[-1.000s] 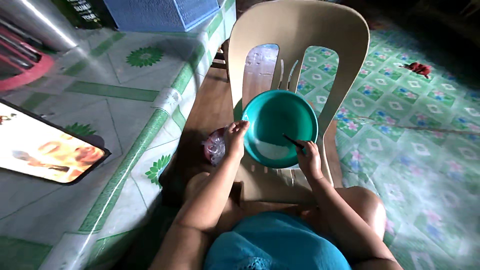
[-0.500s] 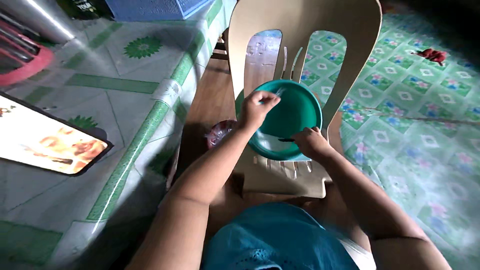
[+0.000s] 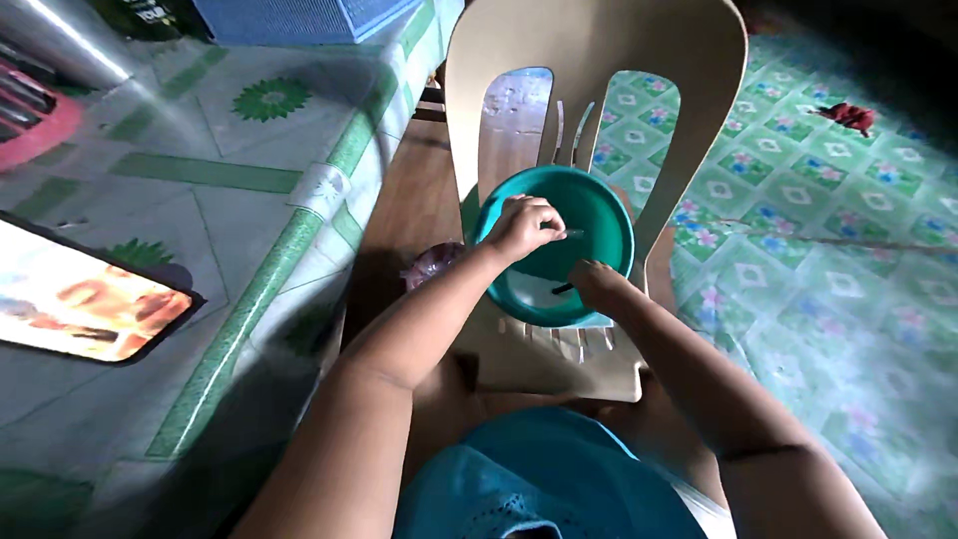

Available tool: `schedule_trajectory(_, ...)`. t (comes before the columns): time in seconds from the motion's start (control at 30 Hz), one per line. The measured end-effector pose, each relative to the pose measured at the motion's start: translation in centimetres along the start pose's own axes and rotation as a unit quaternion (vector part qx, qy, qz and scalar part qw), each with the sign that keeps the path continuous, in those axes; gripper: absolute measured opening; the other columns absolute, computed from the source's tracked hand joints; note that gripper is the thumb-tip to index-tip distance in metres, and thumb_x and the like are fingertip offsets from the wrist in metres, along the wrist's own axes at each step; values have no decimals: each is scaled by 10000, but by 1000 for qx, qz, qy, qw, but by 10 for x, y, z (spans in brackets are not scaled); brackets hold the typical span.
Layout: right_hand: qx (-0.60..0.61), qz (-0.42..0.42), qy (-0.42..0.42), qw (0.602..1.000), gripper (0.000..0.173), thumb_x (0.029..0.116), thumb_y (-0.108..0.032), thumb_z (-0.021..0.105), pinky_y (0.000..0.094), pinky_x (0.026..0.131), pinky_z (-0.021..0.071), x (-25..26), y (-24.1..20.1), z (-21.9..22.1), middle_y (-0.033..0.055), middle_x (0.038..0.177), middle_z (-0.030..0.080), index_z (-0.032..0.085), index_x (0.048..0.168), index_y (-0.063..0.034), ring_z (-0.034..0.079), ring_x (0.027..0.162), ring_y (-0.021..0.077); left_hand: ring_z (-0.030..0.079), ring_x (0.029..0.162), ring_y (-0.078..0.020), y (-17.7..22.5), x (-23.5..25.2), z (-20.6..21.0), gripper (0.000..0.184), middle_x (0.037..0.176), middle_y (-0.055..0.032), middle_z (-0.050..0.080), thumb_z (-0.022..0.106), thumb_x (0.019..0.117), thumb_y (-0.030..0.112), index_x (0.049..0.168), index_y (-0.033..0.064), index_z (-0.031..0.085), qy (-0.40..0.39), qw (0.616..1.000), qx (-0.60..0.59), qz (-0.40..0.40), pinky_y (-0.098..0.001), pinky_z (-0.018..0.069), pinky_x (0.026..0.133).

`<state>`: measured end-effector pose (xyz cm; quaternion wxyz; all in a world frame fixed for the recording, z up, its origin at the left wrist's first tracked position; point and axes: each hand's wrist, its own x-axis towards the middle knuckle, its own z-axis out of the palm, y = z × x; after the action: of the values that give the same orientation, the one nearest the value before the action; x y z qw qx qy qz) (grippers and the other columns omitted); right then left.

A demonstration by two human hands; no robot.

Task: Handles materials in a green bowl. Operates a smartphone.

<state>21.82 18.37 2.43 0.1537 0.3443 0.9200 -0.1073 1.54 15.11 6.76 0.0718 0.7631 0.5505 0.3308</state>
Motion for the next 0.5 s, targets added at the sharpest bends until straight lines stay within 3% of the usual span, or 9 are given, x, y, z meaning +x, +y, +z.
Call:
schedule_trajectory(0.07, 25, 6, -4, 1000, 242, 910, 46, 650, 624, 972, 519, 13, 5, 6, 238, 1322, 599, 720, 1139, 16, 593, 1213, 441, 669, 1022, -236, -7, -17, 2, 149, 981, -56, 732, 755, 916, 279, 972, 148, 799, 13, 998, 30, -49, -535, 430, 1042)
schedule_trajectory(0.23, 45, -21, 14, 999, 288, 868, 54, 680, 600, 954, 537, 32, 15, 21, 237, 1253, 629, 720, 1148, 0, 617, 1174, 416, 692, 946, -200, -15, -46, 7, 143, 913, -36, 744, 735, 935, 272, 967, 146, 796, 61, 991, 59, -105, -513, 442, 1041)
schedule_trajectory(0.37, -36, -19, 1, 999, 312, 848, 95, 700, 645, 885, 555, 21, 3, 11, 218, 1194, 666, 728, 1135, -25, 646, 1121, 443, 701, 908, -197, -15, -62, 12, 115, 895, -29, 746, 748, 925, 254, 934, 148, 793, 126, 986, 80, -80, -519, 463, 1022)
schedule_trajectory(0.5, -134, -38, -11, 990, 263, 879, 71, 670, 622, 965, 492, 6, 8, -13, 168, 1099, 719, 738, 1102, -51, 657, 1108, 398, 706, 907, -200, -7, -55, 1, 108, 903, -29, 750, 741, 924, 247, 936, 154, 796, 147, 985, 81, -50, -532, 453, 1039)
